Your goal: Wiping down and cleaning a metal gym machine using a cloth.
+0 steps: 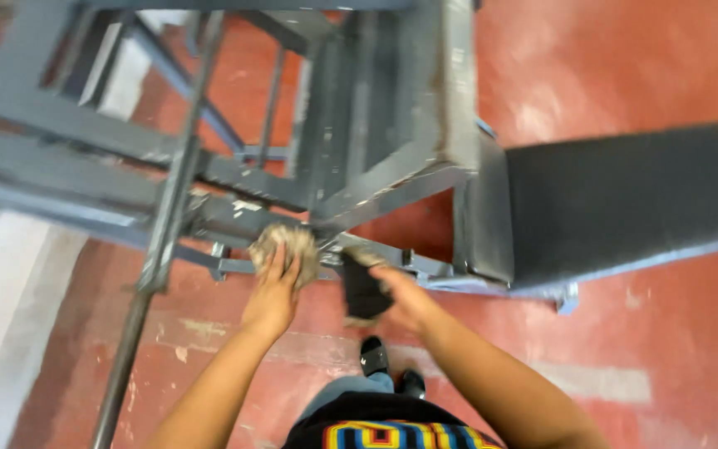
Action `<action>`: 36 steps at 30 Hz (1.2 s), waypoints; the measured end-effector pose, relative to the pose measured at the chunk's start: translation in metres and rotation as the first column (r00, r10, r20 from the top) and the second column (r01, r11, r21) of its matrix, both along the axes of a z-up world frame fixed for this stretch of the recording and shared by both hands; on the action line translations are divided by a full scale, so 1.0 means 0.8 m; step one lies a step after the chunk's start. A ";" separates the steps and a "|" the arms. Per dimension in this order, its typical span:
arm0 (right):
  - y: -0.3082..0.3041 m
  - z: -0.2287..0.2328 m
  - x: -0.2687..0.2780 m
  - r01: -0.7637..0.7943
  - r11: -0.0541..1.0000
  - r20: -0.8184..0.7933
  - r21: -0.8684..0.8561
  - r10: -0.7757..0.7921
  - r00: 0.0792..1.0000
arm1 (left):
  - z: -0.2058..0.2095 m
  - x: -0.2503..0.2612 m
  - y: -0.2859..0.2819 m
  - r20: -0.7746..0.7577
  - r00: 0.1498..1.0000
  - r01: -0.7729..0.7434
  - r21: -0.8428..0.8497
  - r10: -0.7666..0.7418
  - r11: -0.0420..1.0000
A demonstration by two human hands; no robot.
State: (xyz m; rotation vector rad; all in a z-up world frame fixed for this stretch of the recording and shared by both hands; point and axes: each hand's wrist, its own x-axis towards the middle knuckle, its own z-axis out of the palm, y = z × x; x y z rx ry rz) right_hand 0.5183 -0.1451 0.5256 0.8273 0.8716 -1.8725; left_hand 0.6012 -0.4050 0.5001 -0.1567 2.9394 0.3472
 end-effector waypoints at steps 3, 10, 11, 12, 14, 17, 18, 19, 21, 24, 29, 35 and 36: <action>0.019 0.078 0.024 0.080 0.987 -0.491 0.139 -0.002 0.871 | 0.117 0.000 0.056 -0.197 0.956 -0.091 0.506 0.218 0.858; 0.019 0.217 -0.014 0.773 0.561 -0.307 0.295 0.822 -0.479 | 0.155 -0.114 0.121 -0.487 0.867 0.255 0.254 -0.105 0.933; 0.011 0.210 -0.033 0.888 0.349 -0.097 0.300 0.937 -0.336 | 0.124 -0.145 0.120 -0.327 0.931 0.267 0.305 -0.163 0.914; 0.004 0.201 -0.049 0.957 0.120 0.111 0.263 0.982 -0.154 | 0.090 -0.173 0.120 -0.150 0.962 0.267 0.359 -0.227 0.894; -0.015 0.173 -0.054 0.965 0.019 0.193 0.263 0.978 -0.072 | 0.096 -0.171 0.098 -0.146 0.949 0.314 0.356 -0.279 0.880; -0.046 0.146 -0.082 0.958 -0.052 0.293 0.282 0.955 -0.035 | 0.090 -0.197 0.062 -0.091 0.955 0.294 0.402 -0.282 0.867; -0.052 0.129 -0.079 0.942 -0.028 0.315 0.335 0.945 -0.083 | 0.075 -0.194 0.054 -0.013 0.971 0.218 0.457 -0.238 0.862; -0.065 0.127 -0.080 0.935 -0.038 0.317 0.352 0.945 -0.080 | 0.016 -0.210 0.040 0.004 0.969 0.217 0.464 -0.247 0.859; -0.085 0.125 -0.092 0.955 -0.020 0.321 0.295 0.944 -0.079 | -0.099 -0.252 0.019 0.076 0.959 0.187 0.553 -0.273 0.812; -0.098 0.106 -0.114 0.948 0.002 0.336 0.319 0.935 -0.115 | -0.060 -0.236 0.009 -0.026 0.968 0.192 0.713 -0.248 0.674; -0.110 0.102 -0.116 0.953 0.011 0.359 0.304 0.925 -0.125 | -0.015 -0.205 -0.020 0.212 0.975 -0.222 0.875 0.072 0.430; -0.115 0.153 -0.115 0.704 0.316 -0.070 0.636 0.932 -0.356 | 0.051 -0.180 -0.021 0.470 0.727 -0.310 0.875 0.501 -0.371; -0.115 0.165 -0.103 0.496 0.435 -0.351 0.752 0.900 -0.258 | 0.035 -0.163 -0.015 0.532 0.749 -0.188 0.743 0.395 -0.643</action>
